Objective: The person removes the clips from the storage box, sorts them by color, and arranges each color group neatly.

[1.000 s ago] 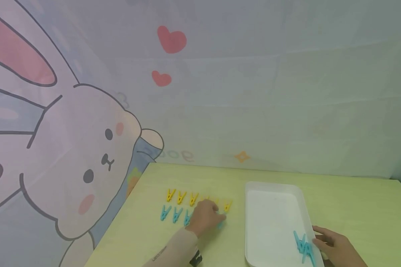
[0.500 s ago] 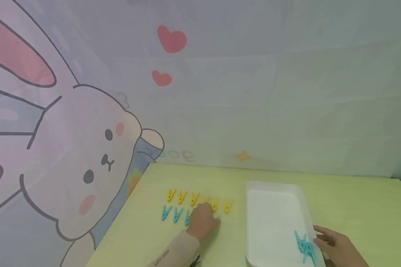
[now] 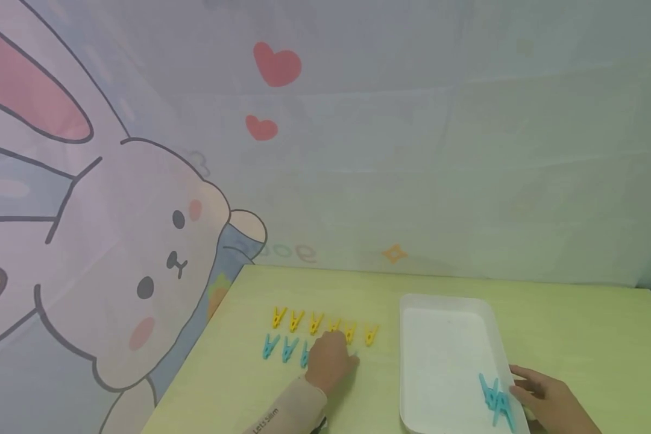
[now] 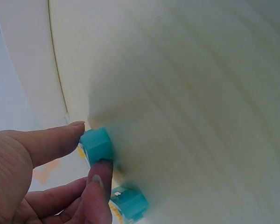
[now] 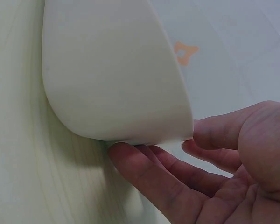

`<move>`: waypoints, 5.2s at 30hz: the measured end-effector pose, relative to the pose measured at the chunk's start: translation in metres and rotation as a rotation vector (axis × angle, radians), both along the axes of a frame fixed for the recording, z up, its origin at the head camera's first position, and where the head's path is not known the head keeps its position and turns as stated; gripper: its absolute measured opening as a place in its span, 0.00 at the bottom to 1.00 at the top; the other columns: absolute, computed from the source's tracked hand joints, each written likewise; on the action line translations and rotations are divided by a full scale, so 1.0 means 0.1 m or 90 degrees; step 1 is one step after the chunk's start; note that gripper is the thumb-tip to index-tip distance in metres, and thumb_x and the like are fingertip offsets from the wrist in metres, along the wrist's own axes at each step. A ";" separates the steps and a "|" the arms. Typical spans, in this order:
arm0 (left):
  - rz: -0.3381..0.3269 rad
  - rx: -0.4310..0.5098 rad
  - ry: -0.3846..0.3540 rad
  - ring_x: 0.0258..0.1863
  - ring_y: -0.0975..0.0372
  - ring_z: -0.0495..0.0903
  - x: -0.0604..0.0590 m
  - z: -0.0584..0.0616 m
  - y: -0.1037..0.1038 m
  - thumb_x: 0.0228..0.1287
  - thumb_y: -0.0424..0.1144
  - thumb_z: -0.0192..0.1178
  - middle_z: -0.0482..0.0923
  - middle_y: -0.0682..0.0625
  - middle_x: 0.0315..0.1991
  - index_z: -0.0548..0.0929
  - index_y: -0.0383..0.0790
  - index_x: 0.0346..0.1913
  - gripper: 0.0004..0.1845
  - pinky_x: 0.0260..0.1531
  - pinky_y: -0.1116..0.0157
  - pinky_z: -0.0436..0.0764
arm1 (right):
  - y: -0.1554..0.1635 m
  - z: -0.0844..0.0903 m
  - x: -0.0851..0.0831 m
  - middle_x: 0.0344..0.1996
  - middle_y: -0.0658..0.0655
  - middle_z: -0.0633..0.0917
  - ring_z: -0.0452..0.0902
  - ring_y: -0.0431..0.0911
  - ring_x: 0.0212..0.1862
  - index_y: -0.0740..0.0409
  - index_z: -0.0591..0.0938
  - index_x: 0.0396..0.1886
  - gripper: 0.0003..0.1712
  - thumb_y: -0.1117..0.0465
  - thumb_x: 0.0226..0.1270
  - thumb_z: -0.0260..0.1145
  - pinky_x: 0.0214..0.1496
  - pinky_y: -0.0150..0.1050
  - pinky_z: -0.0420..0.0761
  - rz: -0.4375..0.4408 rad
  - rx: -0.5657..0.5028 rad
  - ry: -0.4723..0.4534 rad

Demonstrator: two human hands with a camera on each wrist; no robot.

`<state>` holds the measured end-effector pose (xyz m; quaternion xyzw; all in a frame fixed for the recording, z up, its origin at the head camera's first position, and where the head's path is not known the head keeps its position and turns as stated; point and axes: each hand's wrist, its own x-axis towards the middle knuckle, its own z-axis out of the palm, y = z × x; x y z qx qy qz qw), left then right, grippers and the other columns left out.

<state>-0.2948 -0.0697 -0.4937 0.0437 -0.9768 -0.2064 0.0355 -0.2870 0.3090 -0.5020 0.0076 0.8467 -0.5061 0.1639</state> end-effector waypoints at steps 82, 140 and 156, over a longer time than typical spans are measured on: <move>-0.071 0.005 -0.182 0.02 0.64 0.60 -0.20 0.32 2.29 0.44 0.52 0.77 0.68 0.54 0.06 0.79 0.44 0.21 0.20 0.05 0.69 0.65 | 0.03 0.07 -0.03 0.49 0.75 0.81 0.83 0.59 0.44 0.77 0.64 0.68 0.33 0.62 0.72 0.63 0.34 0.50 0.85 0.021 0.000 0.046; -0.076 0.270 -0.195 0.16 0.61 0.81 -0.39 0.66 1.58 0.47 0.35 0.77 0.80 0.51 0.16 0.84 0.37 0.20 0.10 0.18 0.66 0.81 | 0.02 0.03 -0.06 0.49 0.76 0.80 0.84 0.59 0.42 0.78 0.63 0.68 0.33 0.63 0.72 0.62 0.34 0.50 0.85 -0.001 -0.028 0.035; -0.156 0.424 -0.186 0.24 0.59 0.85 -0.32 0.71 0.89 0.52 0.32 0.72 0.85 0.50 0.27 0.88 0.35 0.31 0.04 0.29 0.64 0.85 | 0.03 0.05 -0.10 0.49 0.76 0.80 0.84 0.60 0.43 0.77 0.63 0.68 0.35 0.59 0.72 0.64 0.35 0.50 0.85 0.000 0.006 0.020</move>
